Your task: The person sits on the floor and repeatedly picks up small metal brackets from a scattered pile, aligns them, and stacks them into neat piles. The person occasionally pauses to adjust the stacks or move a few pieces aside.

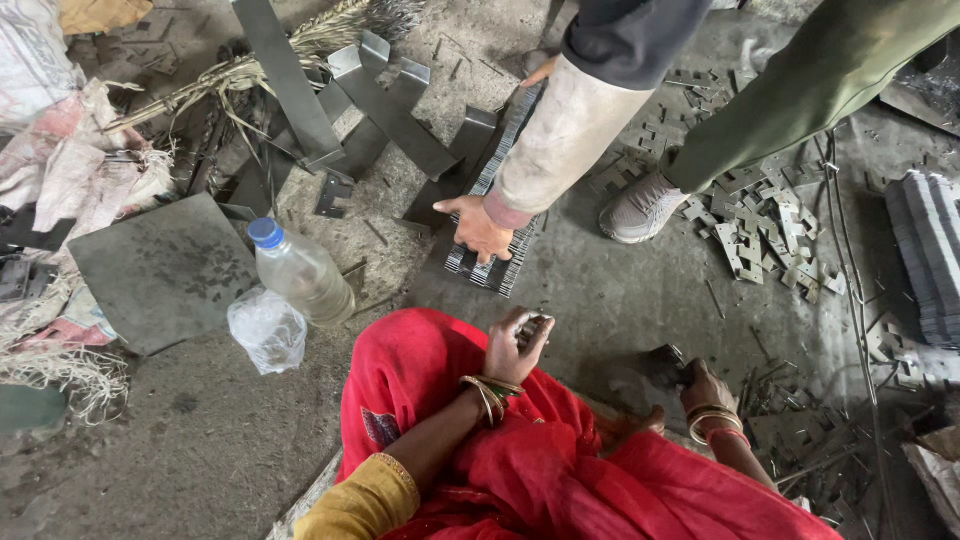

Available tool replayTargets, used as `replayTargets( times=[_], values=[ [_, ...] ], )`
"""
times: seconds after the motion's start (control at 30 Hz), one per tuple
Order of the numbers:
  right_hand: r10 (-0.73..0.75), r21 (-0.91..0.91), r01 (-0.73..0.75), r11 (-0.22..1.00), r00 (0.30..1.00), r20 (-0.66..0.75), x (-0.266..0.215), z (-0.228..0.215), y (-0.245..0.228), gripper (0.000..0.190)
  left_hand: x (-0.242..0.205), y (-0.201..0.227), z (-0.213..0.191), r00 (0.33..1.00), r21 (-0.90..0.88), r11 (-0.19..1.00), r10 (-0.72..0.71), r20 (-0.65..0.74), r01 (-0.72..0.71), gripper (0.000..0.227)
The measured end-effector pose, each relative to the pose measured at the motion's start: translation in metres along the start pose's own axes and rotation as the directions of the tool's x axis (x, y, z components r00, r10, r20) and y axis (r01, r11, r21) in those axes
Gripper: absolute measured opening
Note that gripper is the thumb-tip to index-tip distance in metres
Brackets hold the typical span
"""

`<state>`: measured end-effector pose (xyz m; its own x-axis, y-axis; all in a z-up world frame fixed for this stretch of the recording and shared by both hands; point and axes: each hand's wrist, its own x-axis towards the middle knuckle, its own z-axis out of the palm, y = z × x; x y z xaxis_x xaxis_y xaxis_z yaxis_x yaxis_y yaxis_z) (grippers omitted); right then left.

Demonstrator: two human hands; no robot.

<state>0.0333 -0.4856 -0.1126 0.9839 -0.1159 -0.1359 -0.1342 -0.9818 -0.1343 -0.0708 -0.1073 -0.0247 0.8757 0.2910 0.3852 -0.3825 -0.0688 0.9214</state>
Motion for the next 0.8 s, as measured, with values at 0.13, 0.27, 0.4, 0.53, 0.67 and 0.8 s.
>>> replayTargets(
  times=[0.13,0.27,0.4,0.53,0.67,0.8],
  values=[
    [-0.016,0.000,0.016,1.000,1.000,0.012,0.002,-0.001,0.000,0.034,0.001,0.000,0.001,1.000,-0.024,1.000,0.017,-0.006,-0.017,0.013],
    [-0.043,-0.010,0.044,0.999,0.997,0.063,0.004,0.005,-0.007,0.038,0.001,-0.001,0.002,1.000,-0.041,0.999,-0.020,0.012,0.020,0.012],
    [-0.116,-0.006,0.116,0.993,0.993,0.034,0.012,0.014,-0.024,0.034,0.001,-0.002,0.001,1.000,-0.044,0.999,-0.001,0.014,0.001,0.011],
    [-0.195,0.007,0.194,0.981,0.980,0.030,0.016,0.021,-0.038,0.035,0.001,-0.003,-0.001,1.000,-0.075,0.997,-0.011,0.009,0.012,0.011],
    [-0.199,0.007,0.199,0.980,0.979,0.034,0.017,0.023,-0.041,0.030,0.001,-0.003,-0.001,1.000,-0.075,0.997,-0.020,-0.003,0.020,0.011],
    [-0.199,0.007,0.198,0.980,0.979,0.042,0.015,0.024,-0.040,0.035,0.002,-0.002,-0.002,1.000,-0.045,0.999,0.022,-0.008,-0.023,0.011]
  ],
)
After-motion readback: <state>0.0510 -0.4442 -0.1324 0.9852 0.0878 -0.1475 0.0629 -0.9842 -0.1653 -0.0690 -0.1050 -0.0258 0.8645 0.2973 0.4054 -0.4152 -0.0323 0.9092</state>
